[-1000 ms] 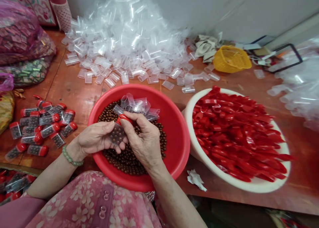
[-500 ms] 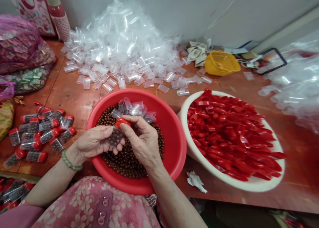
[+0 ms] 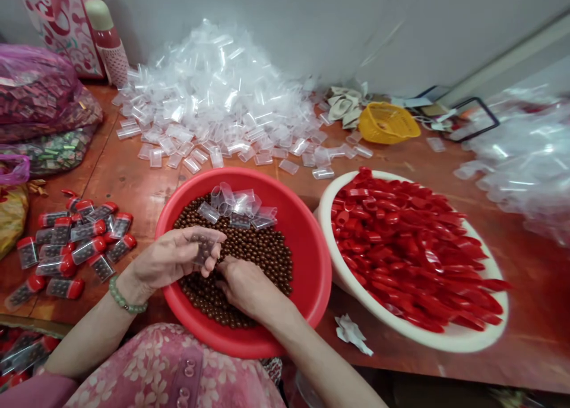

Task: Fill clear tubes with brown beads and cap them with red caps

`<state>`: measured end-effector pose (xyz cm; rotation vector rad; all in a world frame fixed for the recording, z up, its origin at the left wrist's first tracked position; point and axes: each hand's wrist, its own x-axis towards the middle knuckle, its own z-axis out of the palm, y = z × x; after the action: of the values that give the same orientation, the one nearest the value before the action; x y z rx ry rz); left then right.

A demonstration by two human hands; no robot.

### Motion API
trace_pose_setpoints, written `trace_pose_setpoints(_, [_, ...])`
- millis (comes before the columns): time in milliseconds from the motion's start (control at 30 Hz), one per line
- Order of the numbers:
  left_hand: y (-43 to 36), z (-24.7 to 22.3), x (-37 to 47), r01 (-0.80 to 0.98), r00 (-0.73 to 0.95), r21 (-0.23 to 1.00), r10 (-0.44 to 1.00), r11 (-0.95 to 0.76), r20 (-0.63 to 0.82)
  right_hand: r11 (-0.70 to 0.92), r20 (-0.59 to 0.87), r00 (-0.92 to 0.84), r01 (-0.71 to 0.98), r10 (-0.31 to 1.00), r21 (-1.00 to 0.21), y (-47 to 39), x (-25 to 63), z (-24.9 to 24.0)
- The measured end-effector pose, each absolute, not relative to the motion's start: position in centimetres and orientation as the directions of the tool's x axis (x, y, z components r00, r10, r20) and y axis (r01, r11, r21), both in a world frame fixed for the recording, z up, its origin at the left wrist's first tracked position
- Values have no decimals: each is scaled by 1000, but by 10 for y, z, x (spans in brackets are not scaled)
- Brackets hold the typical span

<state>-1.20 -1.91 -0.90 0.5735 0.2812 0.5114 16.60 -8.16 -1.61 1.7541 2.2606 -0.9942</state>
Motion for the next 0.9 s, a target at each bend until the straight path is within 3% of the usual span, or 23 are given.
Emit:
trace_pose_setpoints(200, [-25,-3,-10,-300,784,780,607,550,-126,213,-495,-348,927,796,-310,-86,156,-23])
trace_pose_setpoints(367, [-14,6,-7,-242,735,837,656,490,-171,239,-526,-350,933,775,-267,-83,155,-22])
trace_pose_setpoints(500, [-8,8,-6,-193,764,838,614,511,-198,242,-497,-354,930,792,-277,-80,160,-15])
trace_pose_setpoints(600, [-8,7,-7,-229,760,813,620,535,-194,142,-414,-321,902,851,-408,-78,173,-5])
trace_pose_setpoints(700, [-8,7,-7,-221,762,817,617,533,-197,23,-217,-236,725,947,-689,-77,187,9])
trace_pose_setpoints(800, [-9,6,-5,-172,749,874,637,454,-184,79,41,-84,520,996,-851,-75,190,28])
trace_pose_setpoints(900, [-10,6,-3,-169,767,891,624,422,-150,230,265,12,461,964,-857,-69,180,47])
